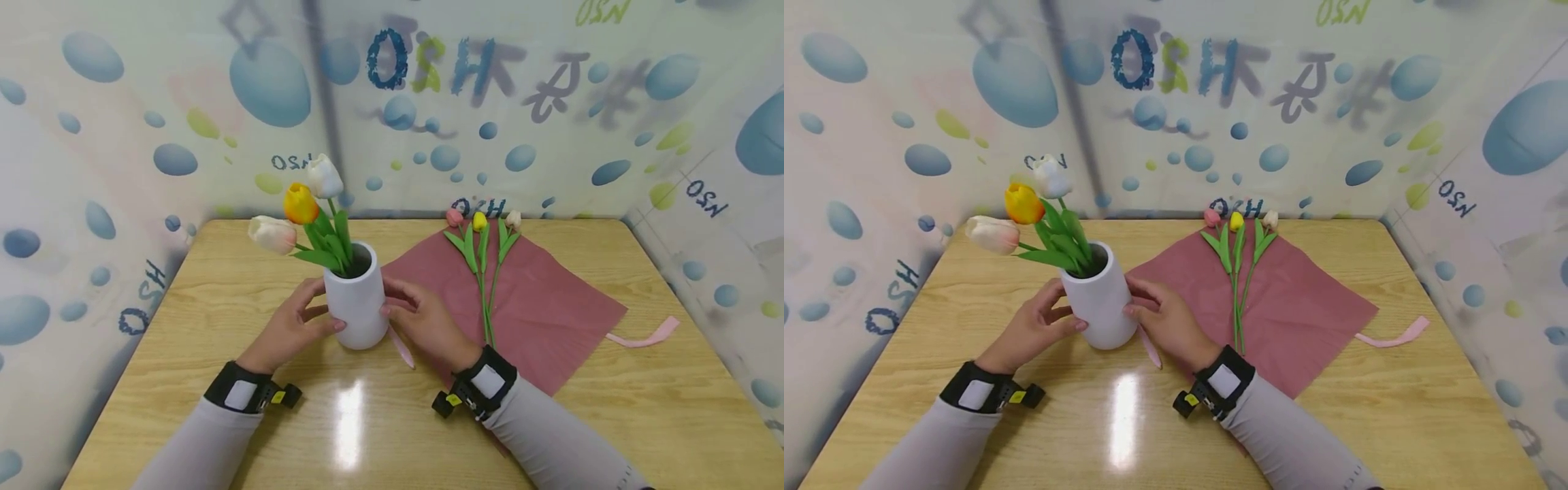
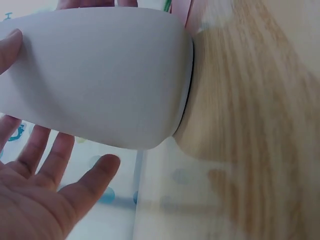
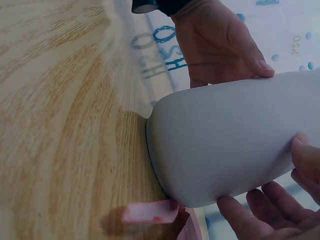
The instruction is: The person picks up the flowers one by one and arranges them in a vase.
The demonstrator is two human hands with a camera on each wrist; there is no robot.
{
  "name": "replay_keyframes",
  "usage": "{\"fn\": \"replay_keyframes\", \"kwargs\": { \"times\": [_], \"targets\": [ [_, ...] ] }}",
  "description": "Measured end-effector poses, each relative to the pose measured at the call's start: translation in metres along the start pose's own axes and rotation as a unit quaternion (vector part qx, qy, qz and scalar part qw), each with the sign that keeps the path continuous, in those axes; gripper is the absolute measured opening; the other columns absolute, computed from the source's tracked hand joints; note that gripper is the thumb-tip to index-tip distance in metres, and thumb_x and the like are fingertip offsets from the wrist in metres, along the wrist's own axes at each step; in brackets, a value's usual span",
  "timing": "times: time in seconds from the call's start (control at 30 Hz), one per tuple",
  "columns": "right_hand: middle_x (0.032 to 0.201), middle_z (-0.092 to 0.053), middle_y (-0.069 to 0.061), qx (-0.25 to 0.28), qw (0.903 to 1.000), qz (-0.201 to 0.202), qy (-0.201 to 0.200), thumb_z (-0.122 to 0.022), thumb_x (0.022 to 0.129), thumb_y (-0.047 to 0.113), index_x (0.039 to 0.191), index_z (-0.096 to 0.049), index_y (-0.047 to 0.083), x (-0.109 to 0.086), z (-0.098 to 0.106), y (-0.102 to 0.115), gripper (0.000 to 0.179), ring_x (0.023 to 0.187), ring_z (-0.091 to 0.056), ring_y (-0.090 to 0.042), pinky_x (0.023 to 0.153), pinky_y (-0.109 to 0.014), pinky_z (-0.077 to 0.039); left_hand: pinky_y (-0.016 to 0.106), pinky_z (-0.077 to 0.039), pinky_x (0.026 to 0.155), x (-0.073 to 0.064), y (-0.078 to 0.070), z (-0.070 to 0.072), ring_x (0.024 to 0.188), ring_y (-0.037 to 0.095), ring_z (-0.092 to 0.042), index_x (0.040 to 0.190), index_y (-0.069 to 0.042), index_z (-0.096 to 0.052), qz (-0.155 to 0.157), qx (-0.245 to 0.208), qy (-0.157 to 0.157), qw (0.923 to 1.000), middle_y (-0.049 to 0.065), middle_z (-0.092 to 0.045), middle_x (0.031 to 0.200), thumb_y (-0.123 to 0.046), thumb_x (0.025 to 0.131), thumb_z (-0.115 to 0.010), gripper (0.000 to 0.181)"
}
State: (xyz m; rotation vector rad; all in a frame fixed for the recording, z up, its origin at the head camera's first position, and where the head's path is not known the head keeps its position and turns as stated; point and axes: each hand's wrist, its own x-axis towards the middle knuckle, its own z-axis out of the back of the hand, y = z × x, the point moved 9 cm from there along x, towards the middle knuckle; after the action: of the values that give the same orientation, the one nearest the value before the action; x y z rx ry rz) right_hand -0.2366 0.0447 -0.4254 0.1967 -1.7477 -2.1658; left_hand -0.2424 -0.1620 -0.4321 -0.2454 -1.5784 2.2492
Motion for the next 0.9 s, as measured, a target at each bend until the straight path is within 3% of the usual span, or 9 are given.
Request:
{"fn": "replay_keyframes", "kwargs": {
  "times": [0.2, 0.63, 0.9],
  "targets": [
    [0.148, -0.06, -0.01, 0.027, 0.9996, -0.003, 0.0, -0.066, 0.102, 0.012, 0.146, -0.058, 0.007, 0.002, 0.001, -0.006, 0.045, 0.137, -0.058, -0.026, 0.114, -0.042, -0.049, 0.065, -0.04, 0.117, 0.0, -0.001, -0.005, 0.149, 0.032, -0.043, 0.154, -0.03, -0.041, -0.002, -0.04, 0.0, 0.9992, -0.002, -0.047, 0.159, -0.015, 0.09, -0.082, 0.077],
    [0.147, -0.061, -0.015, 0.051, 0.9987, -0.001, 0.004, -0.065, 0.102, 0.012, 0.145, -0.058, 0.003, 0.004, -0.001, -0.008, 0.044, 0.138, -0.057, -0.031, 0.114, -0.043, -0.05, 0.065, -0.041, 0.116, 0.001, 0.003, -0.003, 0.142, 0.032, -0.048, 0.154, -0.03, -0.038, -0.001, -0.021, -0.011, 0.9997, 0.003, -0.052, 0.155, -0.016, 0.088, -0.085, 0.082],
    [0.148, -0.059, -0.007, -0.018, 0.9995, -0.021, 0.017, -0.061, 0.106, 0.026, 0.151, -0.052, 0.011, -0.002, 0.012, 0.008, 0.048, 0.138, -0.057, -0.026, 0.114, -0.048, -0.049, 0.064, -0.042, 0.115, 0.002, 0.003, -0.005, 0.142, 0.032, -0.049, 0.154, -0.029, -0.039, -0.01, -0.021, -0.016, 0.9996, 0.004, -0.052, 0.155, -0.015, 0.088, -0.085, 0.081]
  ]
}}
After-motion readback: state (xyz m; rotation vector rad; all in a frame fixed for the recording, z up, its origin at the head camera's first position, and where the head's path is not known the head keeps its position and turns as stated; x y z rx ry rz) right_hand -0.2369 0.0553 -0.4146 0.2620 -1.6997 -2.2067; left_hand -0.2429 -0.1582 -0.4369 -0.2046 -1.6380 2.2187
